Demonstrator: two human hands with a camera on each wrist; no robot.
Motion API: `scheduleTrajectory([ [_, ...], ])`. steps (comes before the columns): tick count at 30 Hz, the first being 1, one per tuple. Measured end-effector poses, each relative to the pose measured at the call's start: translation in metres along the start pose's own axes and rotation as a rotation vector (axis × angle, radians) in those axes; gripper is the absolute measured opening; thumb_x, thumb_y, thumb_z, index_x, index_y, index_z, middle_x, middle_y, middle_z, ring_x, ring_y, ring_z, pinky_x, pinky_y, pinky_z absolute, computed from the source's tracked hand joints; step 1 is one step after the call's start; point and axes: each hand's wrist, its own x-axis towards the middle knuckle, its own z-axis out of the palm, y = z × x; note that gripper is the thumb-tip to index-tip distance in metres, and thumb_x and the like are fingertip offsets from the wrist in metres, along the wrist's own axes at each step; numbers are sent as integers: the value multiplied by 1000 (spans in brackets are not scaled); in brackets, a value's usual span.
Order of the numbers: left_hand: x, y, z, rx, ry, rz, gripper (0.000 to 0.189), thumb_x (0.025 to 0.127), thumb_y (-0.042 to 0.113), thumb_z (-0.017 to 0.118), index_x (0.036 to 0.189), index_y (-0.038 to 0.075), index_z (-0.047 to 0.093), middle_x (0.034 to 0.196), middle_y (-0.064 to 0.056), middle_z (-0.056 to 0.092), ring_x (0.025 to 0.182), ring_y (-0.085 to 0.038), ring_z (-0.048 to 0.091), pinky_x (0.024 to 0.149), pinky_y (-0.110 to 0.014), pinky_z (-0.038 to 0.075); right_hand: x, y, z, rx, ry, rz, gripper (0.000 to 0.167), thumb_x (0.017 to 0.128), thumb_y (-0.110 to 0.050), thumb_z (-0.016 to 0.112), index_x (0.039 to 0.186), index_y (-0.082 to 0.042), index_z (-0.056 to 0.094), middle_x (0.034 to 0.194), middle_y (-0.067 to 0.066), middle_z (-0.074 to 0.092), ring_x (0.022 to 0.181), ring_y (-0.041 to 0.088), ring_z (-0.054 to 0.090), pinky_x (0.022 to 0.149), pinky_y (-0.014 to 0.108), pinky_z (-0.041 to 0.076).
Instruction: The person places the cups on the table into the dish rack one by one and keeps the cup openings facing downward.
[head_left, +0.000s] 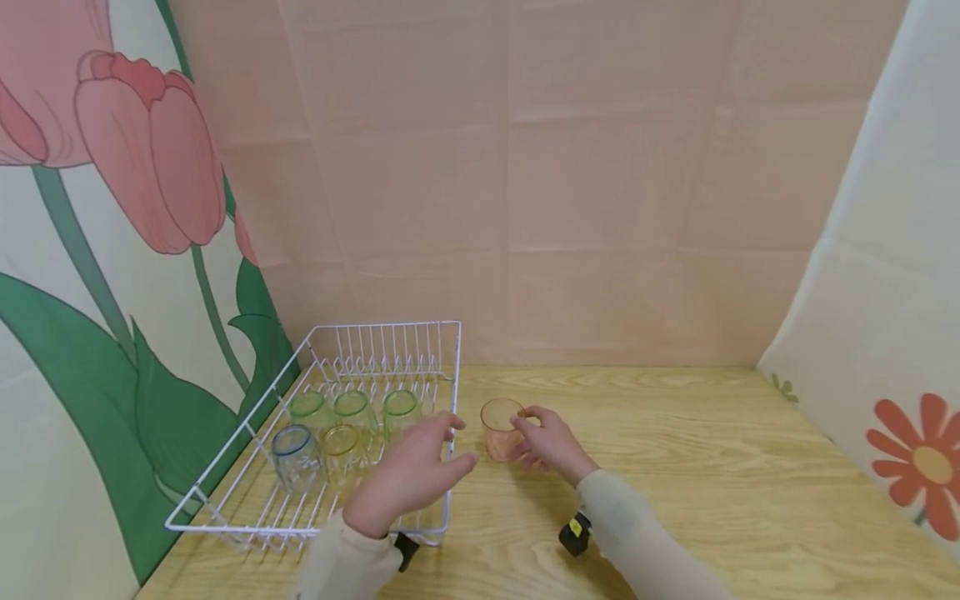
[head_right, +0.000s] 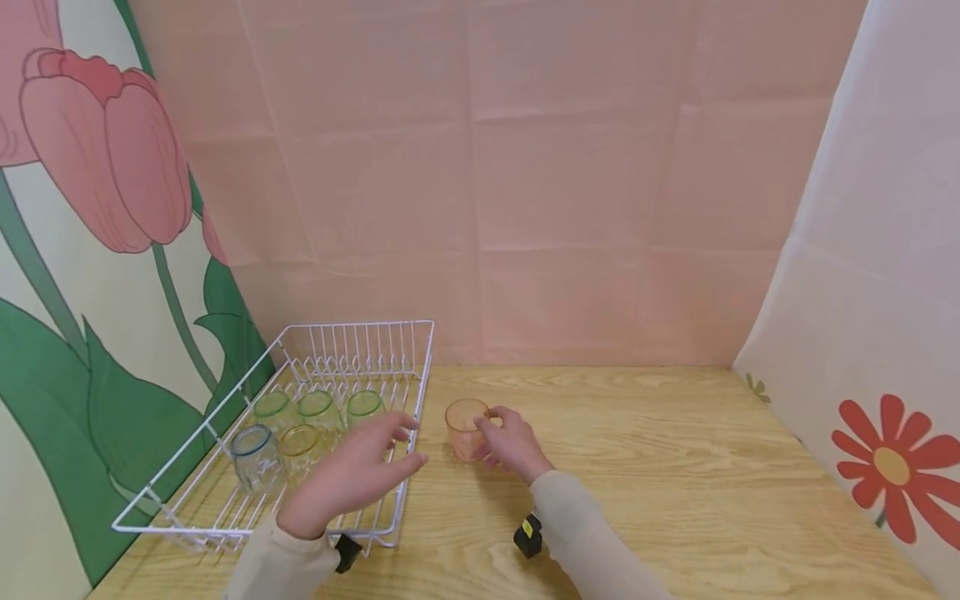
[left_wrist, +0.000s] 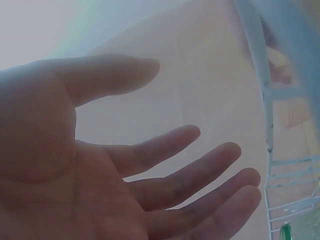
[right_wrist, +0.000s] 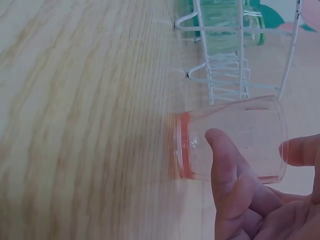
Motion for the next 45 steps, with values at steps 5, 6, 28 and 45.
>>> scheduleTrajectory([
  [5, 6, 5, 5, -13, 25, -9, 42, 92, 32, 66, 124, 6, 61, 117, -15, 67, 102, -30, 64, 77, -47, 53, -1, -1, 0, 5, 10, 12, 49, 102, -34, 51, 138, -1, 49, 85, 17, 75, 64, 28, 69, 49, 27, 42],
  [6, 7, 6, 6, -22, 41, -11, 41, 92, 32, 66, 123, 7, 61, 117, -15, 67, 100, -29, 64, 77, -46, 53, -2, -2, 0, 1, 12, 13, 48, 102, -32, 50, 139, -1, 49, 85, 17, 75, 65, 27, 69, 50, 28, 42],
  [28, 10, 7, 8, -76, 145, -39, 33, 92, 29, 67, 117, 8, 64, 106, -7, 68, 92, -23, 65, 74, -40, 53, -36, -24, -15, -81, 37, -49, 38, 99, -23, 48, 132, -6, 58, 74, 6, 74, 58, 20, 66, 48, 27, 39],
  [45, 12, 2, 11, -64, 114, -38, 44, 100, 36, 57, 128, 2, 59, 102, -7, 66, 88, -20, 63, 75, -40, 52, -69, -50, -27, -45, -7, -139, 35, 99, -18, 50, 129, -3, 59, 68, 8, 72, 60, 28, 69, 52, 33, 52],
])
